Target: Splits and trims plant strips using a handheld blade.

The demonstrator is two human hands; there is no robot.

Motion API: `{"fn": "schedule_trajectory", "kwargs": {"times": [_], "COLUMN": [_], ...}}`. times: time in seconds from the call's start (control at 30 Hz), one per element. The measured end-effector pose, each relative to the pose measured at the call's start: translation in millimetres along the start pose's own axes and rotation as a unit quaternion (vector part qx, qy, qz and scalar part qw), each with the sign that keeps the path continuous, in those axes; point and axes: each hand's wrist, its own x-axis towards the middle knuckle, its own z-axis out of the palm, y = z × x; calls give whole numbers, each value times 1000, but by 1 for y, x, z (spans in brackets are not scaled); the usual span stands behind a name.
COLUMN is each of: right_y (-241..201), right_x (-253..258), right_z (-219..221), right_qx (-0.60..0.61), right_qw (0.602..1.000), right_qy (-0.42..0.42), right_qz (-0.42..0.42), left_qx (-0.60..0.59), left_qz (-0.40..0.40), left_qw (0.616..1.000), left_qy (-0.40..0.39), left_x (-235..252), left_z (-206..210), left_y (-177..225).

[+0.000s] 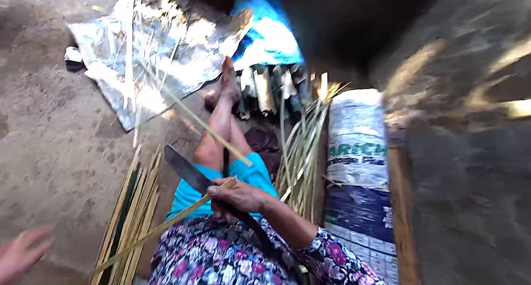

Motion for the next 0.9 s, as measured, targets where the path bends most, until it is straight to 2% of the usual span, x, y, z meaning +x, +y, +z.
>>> {"fn": "schedule_trajectory", "kwargs": {"times": [0.03,0.07,0.1,0.13,0.2,0.23,0.3,0.37,0.4,0.5,0.6,0.7,0.77,0.83,0.9], "right_y": [6,8,9,10,12,12,11,12,12,13,10,5,5,6,7], "right_x": [9,17,21,23,20,17,6,-6,-11,-24,-40,-65,-68,-64,-61], "right_z": [10,15,17,18,18,17,9,0,-4,-9,-18,-27,-24,-19,-15], "right_qx": [-4,-22,-43,-54,-59,-66,-61,-28,-20,3,45,93,135,182,224], "right_qw": [1000,999,998,998,998,998,997,995,994,982,970,976,976,973,967], "right_qy": [-8,-14,-12,-8,4,15,54,94,112,186,236,186,153,130,103], "right_qz": [16,28,33,30,15,13,8,-2,-4,-13,-44,-68,-76,-63,-57], "left_qx": [20,15,-10,-28,-19,14,74,66,26,-139,-198,-345,-386,-392,-408], "left_qz": [120,231,324,391,456,454,387,311,314,406,401,387,345,325,333], "left_qw": [987,951,906,872,847,857,907,948,948,900,892,848,843,850,841], "left_qy": [105,205,271,293,272,243,147,5,-48,-78,-66,-112,-147,-135,-125], "left_x": [-3,4,11,13,6,4,12,30,38,49,56,53,46,38,32], "left_z": [7,15,23,31,52,64,83,88,92,122,136,139,130,122,119], "left_y": [12,37,74,114,178,198,218,228,230,233,238,244,251,265,278]}}
